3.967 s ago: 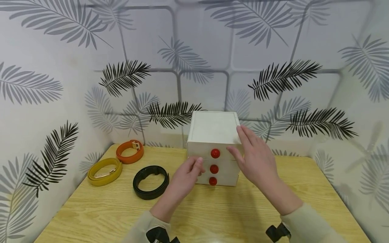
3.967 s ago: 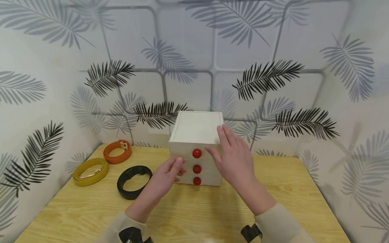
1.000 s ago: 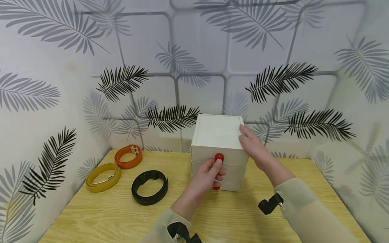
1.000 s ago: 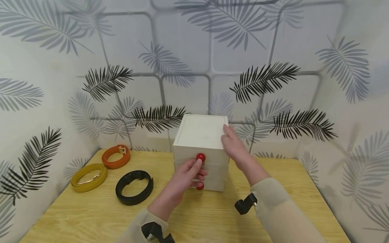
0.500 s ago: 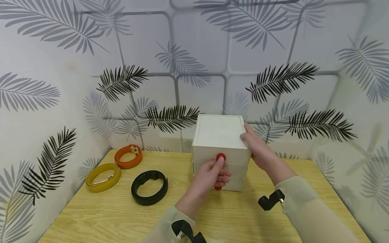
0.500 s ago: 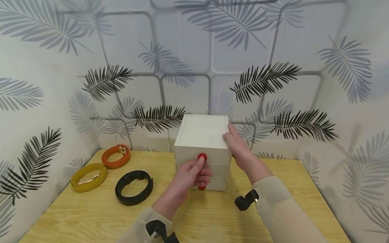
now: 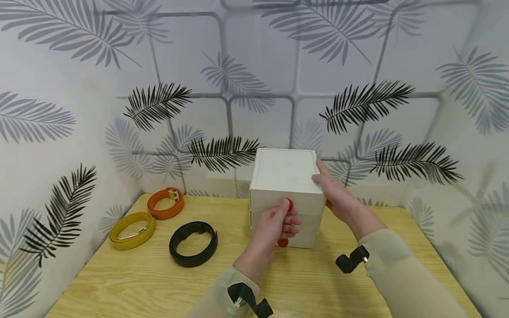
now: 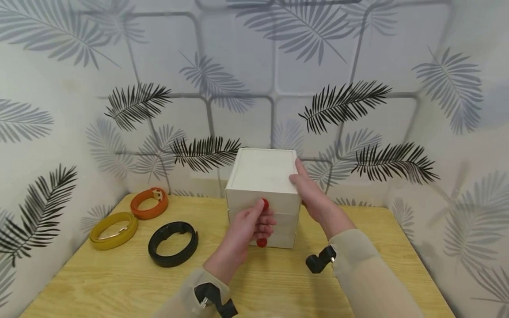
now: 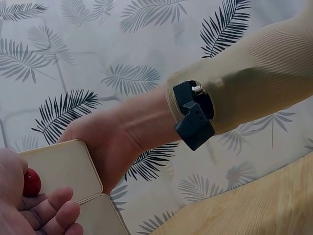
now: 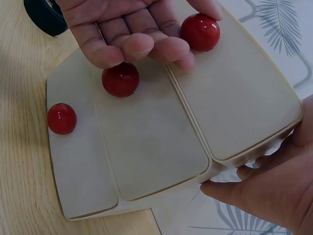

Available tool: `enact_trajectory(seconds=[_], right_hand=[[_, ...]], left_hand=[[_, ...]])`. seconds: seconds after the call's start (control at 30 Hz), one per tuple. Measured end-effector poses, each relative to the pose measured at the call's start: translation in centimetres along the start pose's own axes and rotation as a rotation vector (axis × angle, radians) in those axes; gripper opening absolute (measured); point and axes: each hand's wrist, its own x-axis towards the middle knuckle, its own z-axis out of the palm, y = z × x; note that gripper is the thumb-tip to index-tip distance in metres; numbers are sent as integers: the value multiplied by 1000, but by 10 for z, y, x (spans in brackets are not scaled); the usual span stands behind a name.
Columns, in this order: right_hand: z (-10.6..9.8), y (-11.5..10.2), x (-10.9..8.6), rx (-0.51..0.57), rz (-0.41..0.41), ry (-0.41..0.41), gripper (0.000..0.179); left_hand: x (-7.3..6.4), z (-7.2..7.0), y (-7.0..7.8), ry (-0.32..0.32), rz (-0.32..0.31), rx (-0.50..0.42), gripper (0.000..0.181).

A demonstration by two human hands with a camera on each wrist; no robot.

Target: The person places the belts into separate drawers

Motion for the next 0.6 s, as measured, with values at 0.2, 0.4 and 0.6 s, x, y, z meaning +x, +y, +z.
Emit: enact_trajectory(seconds=[0.2,0.4,0.6], right_hand=[[-4,7,2,16,-24,-37,75],[-7,11,2,33,-49,-47,76],[-6,11,0,-1,-62,-49,74]], left_hand=[[-2,1,0,23,13,-12,54],[-5,2,-2,24,16,-16,54],[-8,1,-6,15,10,-12,55]])
